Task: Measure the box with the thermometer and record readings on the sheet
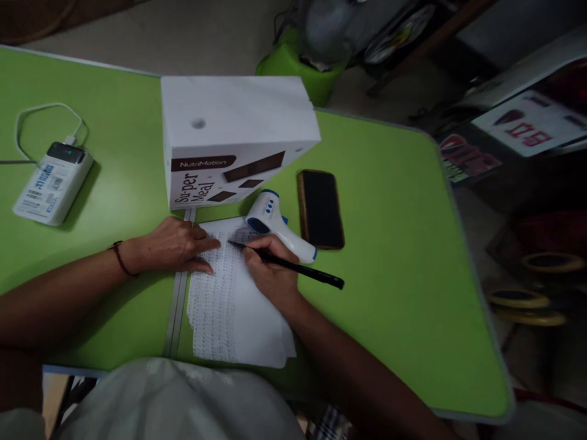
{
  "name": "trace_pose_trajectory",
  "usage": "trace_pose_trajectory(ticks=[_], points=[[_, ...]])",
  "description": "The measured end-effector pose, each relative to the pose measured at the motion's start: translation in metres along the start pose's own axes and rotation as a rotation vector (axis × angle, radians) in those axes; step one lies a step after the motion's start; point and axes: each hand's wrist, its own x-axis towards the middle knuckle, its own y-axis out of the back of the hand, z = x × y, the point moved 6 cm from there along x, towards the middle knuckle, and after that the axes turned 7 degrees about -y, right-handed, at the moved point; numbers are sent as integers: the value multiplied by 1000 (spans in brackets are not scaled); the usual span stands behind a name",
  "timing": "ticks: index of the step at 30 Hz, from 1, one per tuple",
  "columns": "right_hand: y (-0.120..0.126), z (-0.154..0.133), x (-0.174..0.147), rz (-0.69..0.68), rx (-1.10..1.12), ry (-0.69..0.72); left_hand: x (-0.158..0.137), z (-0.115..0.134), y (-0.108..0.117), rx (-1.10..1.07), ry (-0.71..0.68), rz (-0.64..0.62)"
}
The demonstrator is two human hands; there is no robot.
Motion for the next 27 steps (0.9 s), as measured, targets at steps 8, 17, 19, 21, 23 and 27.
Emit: trace_pose_trajectory(ticks=[8, 17, 19, 21, 23, 27], points=[[0, 2, -1, 17, 3, -15, -1, 0, -1, -10, 11, -20], [3, 2, -1, 22, 18, -8, 0, 0, -1, -27, 13, -30], [3, 3, -1, 31, 25, -40, 0, 0, 0, -25, 13, -28], [2, 4, 0, 31, 17, -60, 0, 0, 0, -15, 11, -27], [1, 3, 0, 33, 13, -50, 0, 0, 0, -7, 10, -27], [0, 4, 0, 39, 17, -31, 0, 0, 0, -9, 9, -23]])
